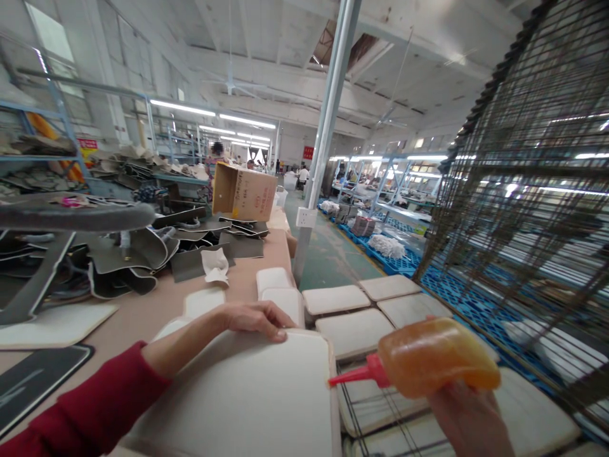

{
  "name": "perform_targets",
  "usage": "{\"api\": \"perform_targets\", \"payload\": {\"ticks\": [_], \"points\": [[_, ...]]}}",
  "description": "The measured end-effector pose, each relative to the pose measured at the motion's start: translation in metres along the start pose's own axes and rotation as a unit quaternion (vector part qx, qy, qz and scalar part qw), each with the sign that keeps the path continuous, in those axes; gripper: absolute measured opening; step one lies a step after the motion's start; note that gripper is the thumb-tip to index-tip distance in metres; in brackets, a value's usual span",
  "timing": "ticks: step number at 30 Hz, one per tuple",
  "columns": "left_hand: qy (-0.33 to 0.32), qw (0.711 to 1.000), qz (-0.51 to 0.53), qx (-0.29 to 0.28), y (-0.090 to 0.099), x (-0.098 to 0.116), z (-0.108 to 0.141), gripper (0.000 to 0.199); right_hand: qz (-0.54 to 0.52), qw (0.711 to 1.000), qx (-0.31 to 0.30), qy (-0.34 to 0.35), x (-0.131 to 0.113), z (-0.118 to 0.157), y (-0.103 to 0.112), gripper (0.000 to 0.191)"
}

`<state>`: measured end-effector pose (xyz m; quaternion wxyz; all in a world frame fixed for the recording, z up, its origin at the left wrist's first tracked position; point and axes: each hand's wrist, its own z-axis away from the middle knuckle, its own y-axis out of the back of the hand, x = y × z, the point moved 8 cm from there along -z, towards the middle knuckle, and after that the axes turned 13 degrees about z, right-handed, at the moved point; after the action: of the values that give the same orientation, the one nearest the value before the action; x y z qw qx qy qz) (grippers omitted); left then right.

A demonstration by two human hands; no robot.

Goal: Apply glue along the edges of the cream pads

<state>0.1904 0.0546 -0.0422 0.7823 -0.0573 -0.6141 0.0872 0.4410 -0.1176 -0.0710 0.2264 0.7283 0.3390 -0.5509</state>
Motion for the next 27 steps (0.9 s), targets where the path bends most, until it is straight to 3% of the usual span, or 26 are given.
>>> {"api": "perform_targets", "payload": {"ticks": [6,14,20,27], "points": [[-0.001,1.000,-0.009,-0.009,-0.005,0.003,0.001,0.041,-0.036,0.999,0.032,-0.002,-0.012,-0.012,-0.005,0.037],[0.016,1.000,0.017,0.003,0.002,-0.007,0.001,0.042,-0.009,1.000,-0.025,-0.013,-0.006,0.006,-0.014,0.013],[0.024,0.999,0.043,0.000,0.001,-0.008,-0.003,0.040,-0.012,0.999,-0.006,-0.037,-0.008,0.014,-0.008,0.006],[0.039,0.998,0.058,0.010,0.005,-0.014,-0.004,0.040,-0.027,0.995,0.051,-0.083,-0.005,0.022,-0.010,0.036]]}}
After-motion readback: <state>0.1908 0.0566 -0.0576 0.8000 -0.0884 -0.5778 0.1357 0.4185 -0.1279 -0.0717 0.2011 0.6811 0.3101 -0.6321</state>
